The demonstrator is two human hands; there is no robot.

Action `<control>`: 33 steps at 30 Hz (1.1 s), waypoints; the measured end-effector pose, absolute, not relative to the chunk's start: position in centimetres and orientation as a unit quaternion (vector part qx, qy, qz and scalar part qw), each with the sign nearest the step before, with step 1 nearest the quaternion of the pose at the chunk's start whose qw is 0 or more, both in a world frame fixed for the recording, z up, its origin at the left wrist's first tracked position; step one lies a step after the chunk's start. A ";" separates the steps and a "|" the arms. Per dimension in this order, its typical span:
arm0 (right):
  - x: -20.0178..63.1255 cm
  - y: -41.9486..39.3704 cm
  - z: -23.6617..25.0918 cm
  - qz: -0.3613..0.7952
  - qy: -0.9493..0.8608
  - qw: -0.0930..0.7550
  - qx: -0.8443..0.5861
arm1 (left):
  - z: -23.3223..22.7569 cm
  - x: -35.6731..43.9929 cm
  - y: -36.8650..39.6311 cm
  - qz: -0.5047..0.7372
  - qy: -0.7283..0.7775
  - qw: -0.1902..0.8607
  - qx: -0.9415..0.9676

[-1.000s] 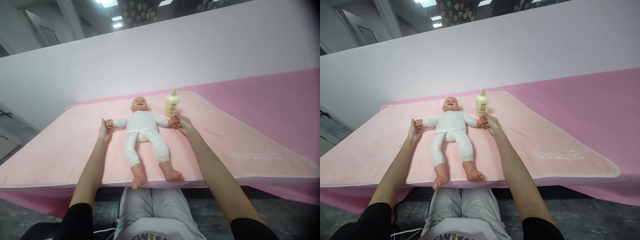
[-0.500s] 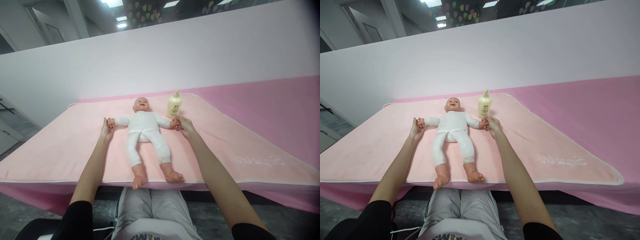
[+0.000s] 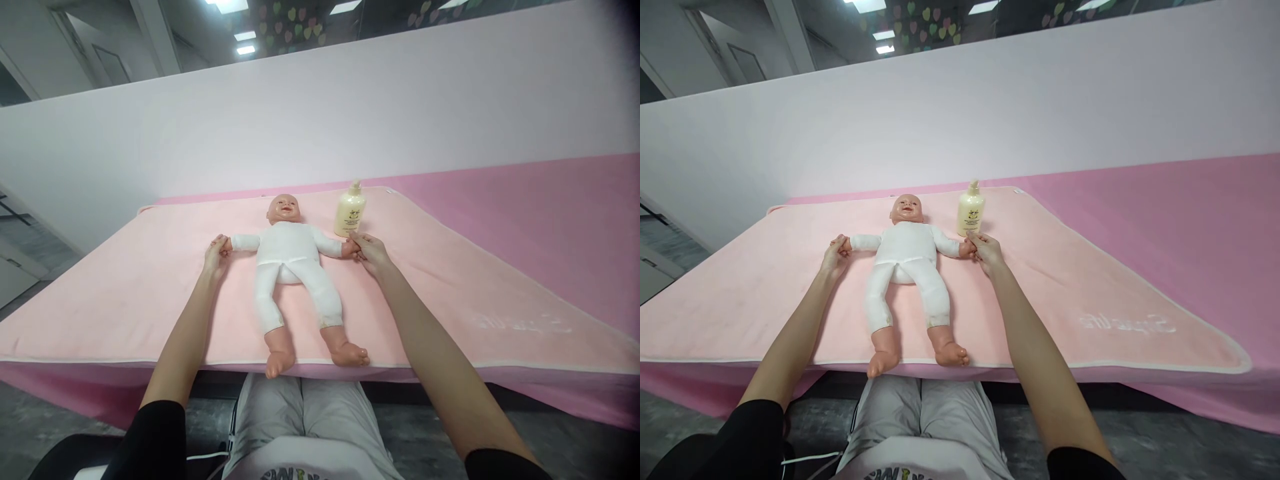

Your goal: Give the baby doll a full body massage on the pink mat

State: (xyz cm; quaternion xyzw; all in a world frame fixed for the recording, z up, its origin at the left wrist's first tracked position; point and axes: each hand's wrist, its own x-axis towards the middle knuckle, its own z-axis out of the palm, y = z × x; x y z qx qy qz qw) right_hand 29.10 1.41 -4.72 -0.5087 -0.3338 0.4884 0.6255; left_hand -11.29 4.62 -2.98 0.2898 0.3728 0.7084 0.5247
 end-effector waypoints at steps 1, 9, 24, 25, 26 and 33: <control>29.1 1.4 -4.7 0.488 -0.336 0.626 -0.507 | -3.0 -11.3 4.6 0.709 0.372 0.525 0.288; 29.0 1.3 -4.6 0.504 -0.323 0.628 -0.497 | -3.1 -10.8 4.1 0.697 0.382 0.520 0.312; 29.7 0.9 -4.6 0.560 -0.413 0.551 -0.461 | -3.6 -10.9 4.4 0.666 0.402 0.511 0.365; 29.6 0.9 -4.5 0.561 -0.411 0.552 -0.460 | -3.6 -10.9 4.3 0.664 0.404 0.511 0.367; 29.6 1.0 -4.6 0.562 -0.410 0.553 -0.459 | -3.5 -10.8 4.3 0.661 0.406 0.512 0.368; 29.7 1.5 -5.1 0.559 -0.400 0.564 -0.457 | -3.0 -10.6 3.8 0.657 0.415 0.515 0.362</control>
